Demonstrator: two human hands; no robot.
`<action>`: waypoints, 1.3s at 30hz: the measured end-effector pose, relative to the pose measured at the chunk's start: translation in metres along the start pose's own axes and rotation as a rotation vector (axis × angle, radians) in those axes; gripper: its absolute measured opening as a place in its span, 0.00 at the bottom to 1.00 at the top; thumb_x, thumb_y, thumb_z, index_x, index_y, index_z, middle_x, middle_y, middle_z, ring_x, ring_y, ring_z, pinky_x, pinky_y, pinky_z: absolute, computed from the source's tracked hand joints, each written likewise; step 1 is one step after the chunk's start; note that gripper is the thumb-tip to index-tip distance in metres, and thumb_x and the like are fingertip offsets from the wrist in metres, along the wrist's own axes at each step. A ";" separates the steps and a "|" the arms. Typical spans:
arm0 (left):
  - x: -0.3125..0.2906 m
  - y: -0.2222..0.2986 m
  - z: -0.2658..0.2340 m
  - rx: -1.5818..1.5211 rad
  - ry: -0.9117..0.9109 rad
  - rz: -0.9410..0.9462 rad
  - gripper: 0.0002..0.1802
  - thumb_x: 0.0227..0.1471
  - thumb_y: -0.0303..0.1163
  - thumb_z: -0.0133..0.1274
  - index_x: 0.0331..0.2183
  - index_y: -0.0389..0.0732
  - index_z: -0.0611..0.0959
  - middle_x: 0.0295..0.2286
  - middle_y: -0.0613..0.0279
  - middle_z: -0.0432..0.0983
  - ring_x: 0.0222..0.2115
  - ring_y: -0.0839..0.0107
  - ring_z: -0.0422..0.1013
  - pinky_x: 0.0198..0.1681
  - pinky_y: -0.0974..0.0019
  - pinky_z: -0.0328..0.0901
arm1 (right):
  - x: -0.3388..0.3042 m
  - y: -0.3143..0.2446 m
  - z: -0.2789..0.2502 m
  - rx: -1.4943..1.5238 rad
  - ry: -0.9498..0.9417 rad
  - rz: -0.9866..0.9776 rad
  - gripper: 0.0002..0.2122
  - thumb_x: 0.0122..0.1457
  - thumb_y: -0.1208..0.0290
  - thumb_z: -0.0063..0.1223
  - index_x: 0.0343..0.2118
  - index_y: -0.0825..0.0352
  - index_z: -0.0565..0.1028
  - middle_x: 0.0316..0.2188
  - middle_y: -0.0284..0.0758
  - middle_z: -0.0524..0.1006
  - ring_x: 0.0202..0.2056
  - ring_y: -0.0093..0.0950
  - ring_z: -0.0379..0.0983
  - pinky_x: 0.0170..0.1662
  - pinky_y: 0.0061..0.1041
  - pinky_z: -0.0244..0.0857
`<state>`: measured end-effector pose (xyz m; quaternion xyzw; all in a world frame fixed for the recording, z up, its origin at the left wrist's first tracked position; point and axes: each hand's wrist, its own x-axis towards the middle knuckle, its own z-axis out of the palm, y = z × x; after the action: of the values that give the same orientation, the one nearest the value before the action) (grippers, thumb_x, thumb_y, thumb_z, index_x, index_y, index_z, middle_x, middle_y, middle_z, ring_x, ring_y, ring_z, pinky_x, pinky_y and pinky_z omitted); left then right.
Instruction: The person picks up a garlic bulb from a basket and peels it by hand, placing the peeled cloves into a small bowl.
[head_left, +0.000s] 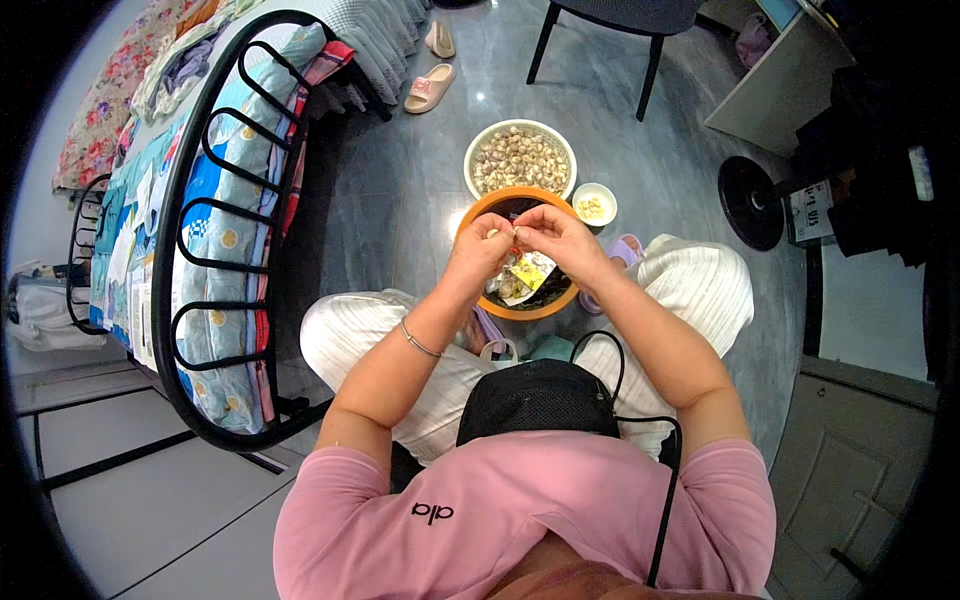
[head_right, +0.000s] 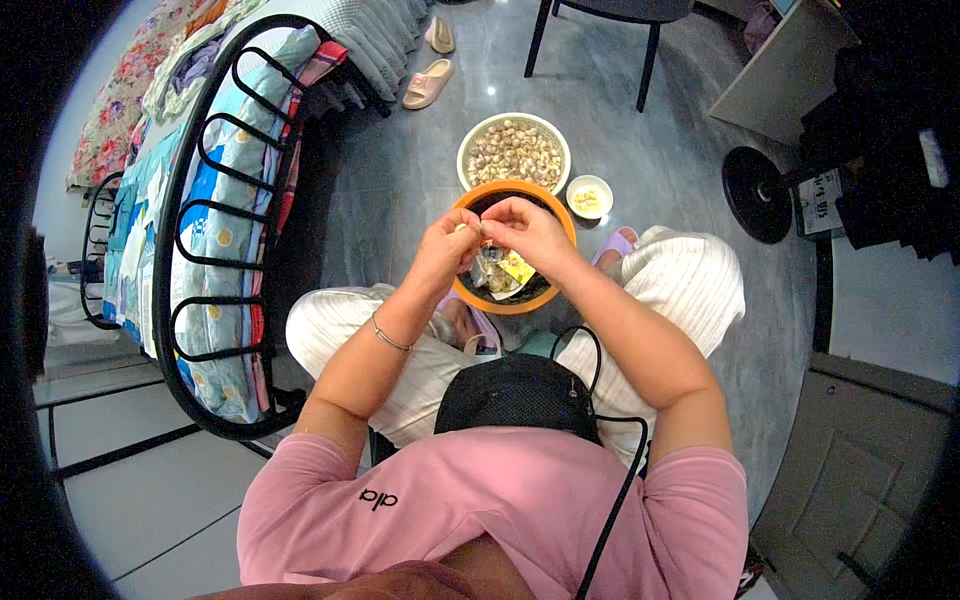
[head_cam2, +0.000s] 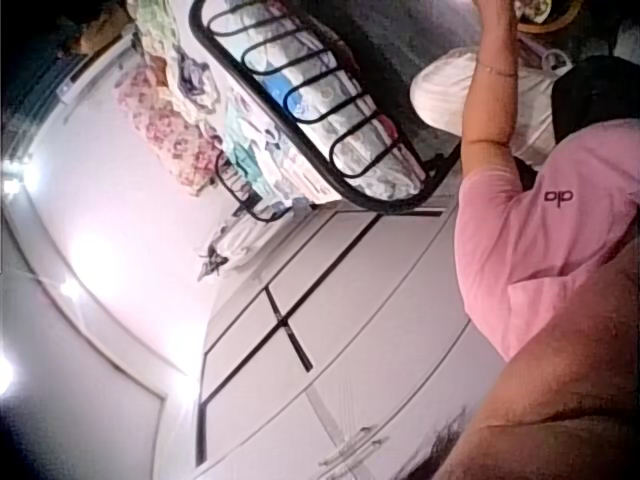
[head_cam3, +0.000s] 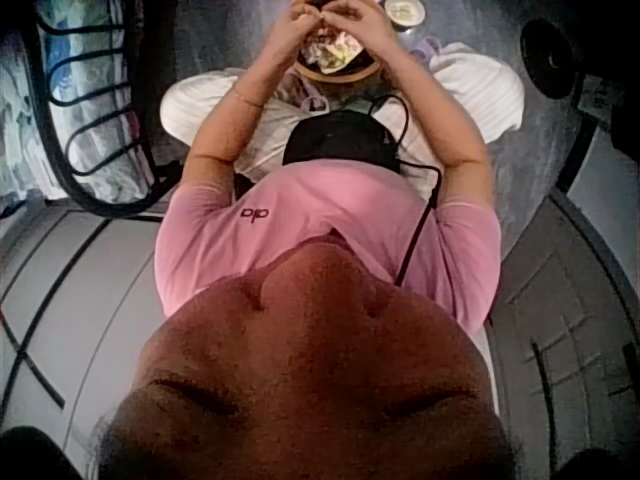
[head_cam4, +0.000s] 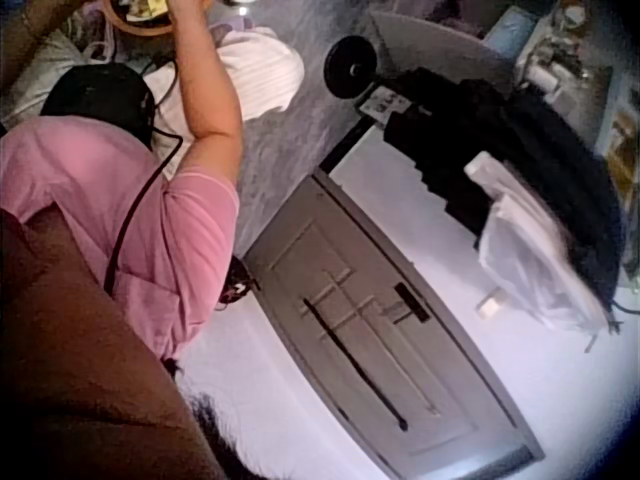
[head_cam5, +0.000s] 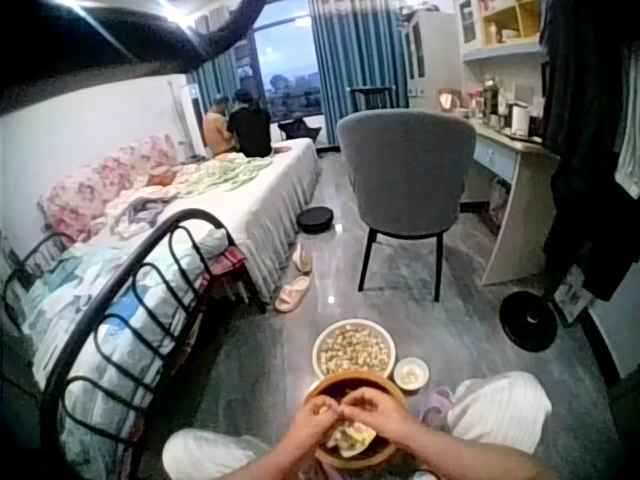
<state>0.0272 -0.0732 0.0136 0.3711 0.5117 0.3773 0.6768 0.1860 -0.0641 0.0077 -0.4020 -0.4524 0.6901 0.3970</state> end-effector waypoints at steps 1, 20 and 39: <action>0.000 0.000 0.001 0.001 -0.002 -0.001 0.04 0.49 0.31 0.48 0.27 0.43 0.71 0.16 0.73 0.61 0.13 0.85 0.53 0.14 0.80 0.45 | 0.000 0.002 -0.002 0.001 0.002 -0.001 0.09 0.55 0.70 0.52 0.36 0.69 0.71 0.28 0.29 0.73 0.29 0.17 0.69 0.33 0.16 0.64; -0.002 0.002 0.004 -0.025 -0.022 -0.008 0.01 0.47 0.27 0.45 0.26 0.44 0.70 0.16 0.73 0.61 0.14 0.85 0.54 0.14 0.80 0.45 | 0.003 0.009 -0.015 0.366 0.014 0.136 0.08 0.58 0.70 0.47 0.37 0.67 0.70 0.28 0.29 0.71 0.28 0.17 0.68 0.33 0.15 0.65; 0.000 0.001 0.003 -0.019 -0.030 -0.004 0.09 0.50 0.35 0.49 0.32 0.40 0.75 0.15 0.75 0.64 0.12 0.86 0.54 0.13 0.80 0.47 | 0.003 0.008 -0.014 0.276 0.087 0.099 0.08 0.58 0.70 0.48 0.37 0.67 0.69 0.28 0.29 0.71 0.28 0.17 0.68 0.33 0.15 0.64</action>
<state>0.0302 -0.0727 0.0150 0.3691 0.4987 0.3750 0.6888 0.1962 -0.0592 -0.0041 -0.3947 -0.3151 0.7465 0.4331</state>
